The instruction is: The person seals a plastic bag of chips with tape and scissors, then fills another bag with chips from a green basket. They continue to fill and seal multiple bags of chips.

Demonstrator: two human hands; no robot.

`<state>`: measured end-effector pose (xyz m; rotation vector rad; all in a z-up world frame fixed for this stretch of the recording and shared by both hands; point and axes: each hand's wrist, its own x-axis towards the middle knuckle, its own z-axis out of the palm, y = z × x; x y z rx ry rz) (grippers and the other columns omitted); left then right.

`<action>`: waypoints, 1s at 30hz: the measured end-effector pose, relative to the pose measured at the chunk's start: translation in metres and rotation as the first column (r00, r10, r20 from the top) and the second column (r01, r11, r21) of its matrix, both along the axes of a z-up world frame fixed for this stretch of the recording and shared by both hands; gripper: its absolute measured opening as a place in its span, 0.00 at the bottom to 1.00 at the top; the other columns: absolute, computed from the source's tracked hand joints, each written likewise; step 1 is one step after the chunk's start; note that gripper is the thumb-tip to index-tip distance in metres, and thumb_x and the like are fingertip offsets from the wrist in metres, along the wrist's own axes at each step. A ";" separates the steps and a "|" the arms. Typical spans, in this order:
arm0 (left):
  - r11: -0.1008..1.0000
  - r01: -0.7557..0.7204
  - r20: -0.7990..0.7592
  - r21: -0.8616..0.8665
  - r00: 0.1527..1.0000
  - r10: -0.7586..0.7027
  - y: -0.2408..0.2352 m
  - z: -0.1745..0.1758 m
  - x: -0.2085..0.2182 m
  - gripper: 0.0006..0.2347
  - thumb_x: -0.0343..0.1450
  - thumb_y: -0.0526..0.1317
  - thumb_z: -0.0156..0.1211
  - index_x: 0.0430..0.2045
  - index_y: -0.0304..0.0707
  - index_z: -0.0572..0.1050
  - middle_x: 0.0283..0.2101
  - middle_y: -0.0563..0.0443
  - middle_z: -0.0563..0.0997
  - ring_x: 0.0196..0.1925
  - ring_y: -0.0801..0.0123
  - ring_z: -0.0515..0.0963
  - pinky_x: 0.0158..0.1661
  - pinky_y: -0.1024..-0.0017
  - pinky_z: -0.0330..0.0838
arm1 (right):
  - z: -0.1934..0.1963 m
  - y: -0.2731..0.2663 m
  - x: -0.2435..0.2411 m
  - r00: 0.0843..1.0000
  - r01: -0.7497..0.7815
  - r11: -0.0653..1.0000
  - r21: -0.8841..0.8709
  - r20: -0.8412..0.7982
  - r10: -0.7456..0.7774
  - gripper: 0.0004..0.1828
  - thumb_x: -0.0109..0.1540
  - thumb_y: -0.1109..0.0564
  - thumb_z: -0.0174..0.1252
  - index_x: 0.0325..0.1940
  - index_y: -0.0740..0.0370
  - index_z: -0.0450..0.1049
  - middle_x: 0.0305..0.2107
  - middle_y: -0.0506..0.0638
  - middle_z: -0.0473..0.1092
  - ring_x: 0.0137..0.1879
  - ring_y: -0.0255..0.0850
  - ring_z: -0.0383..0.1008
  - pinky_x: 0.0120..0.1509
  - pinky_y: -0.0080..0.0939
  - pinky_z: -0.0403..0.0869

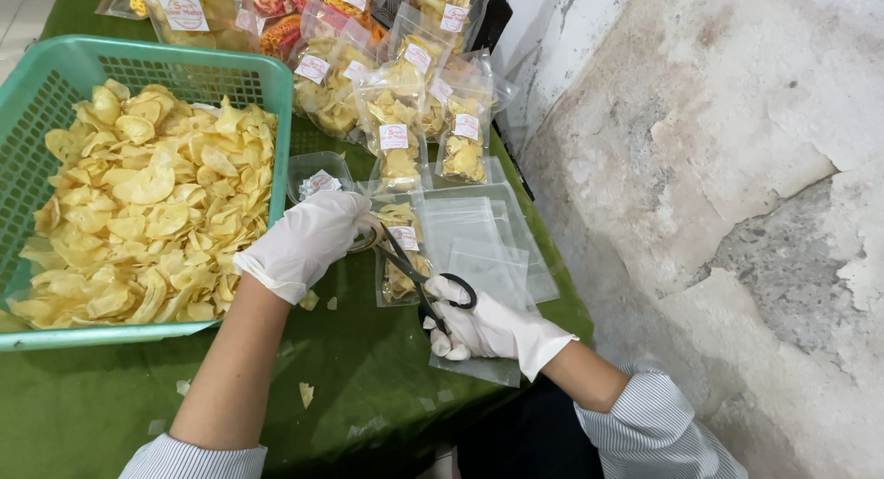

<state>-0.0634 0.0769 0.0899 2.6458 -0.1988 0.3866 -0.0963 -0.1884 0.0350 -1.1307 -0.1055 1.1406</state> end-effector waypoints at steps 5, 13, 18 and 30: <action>1.000 -0.004 0.027 0.026 1.000 0.003 -0.001 0.005 -0.002 0.09 0.69 0.52 0.57 0.31 0.53 0.71 0.29 0.54 0.74 0.37 0.66 0.77 0.40 0.75 0.72 | -0.009 0.009 -0.004 0.996 0.026 1.000 0.009 0.080 -0.027 0.23 0.62 0.31 0.45 0.46 0.49 0.65 0.34 0.52 0.60 0.31 0.46 0.69 0.20 0.33 0.63; 0.998 -0.008 0.071 0.069 0.997 0.003 -0.003 0.013 -0.008 0.09 0.69 0.52 0.57 0.29 0.53 0.71 0.27 0.54 0.73 0.35 0.65 0.76 0.39 0.75 0.71 | 0.011 0.014 -0.016 0.992 0.068 0.997 -0.023 0.110 -0.065 0.26 0.65 0.34 0.47 0.47 0.59 0.66 0.33 0.52 0.59 0.30 0.42 0.67 0.20 0.28 0.61; 0.995 -0.014 0.112 0.102 0.994 0.002 -0.004 0.016 -0.011 0.09 0.69 0.52 0.57 0.26 0.53 0.70 0.26 0.55 0.72 0.34 0.65 0.76 0.38 0.75 0.71 | 0.021 0.016 -0.022 0.987 0.131 0.991 -0.008 0.094 -0.130 0.24 0.65 0.38 0.50 0.45 0.63 0.66 0.33 0.53 0.59 0.29 0.42 0.67 0.19 0.28 0.62; 0.986 -0.032 0.193 0.164 0.981 0.000 -0.006 0.024 -0.017 0.10 0.69 0.52 0.57 0.22 0.53 0.69 0.23 0.55 0.70 0.31 0.65 0.75 0.36 0.75 0.71 | 0.013 0.015 -0.016 0.987 0.138 0.987 -0.083 0.099 -0.130 0.24 0.65 0.39 0.53 0.40 0.66 0.65 0.29 0.50 0.58 0.25 0.37 0.65 0.16 0.27 0.59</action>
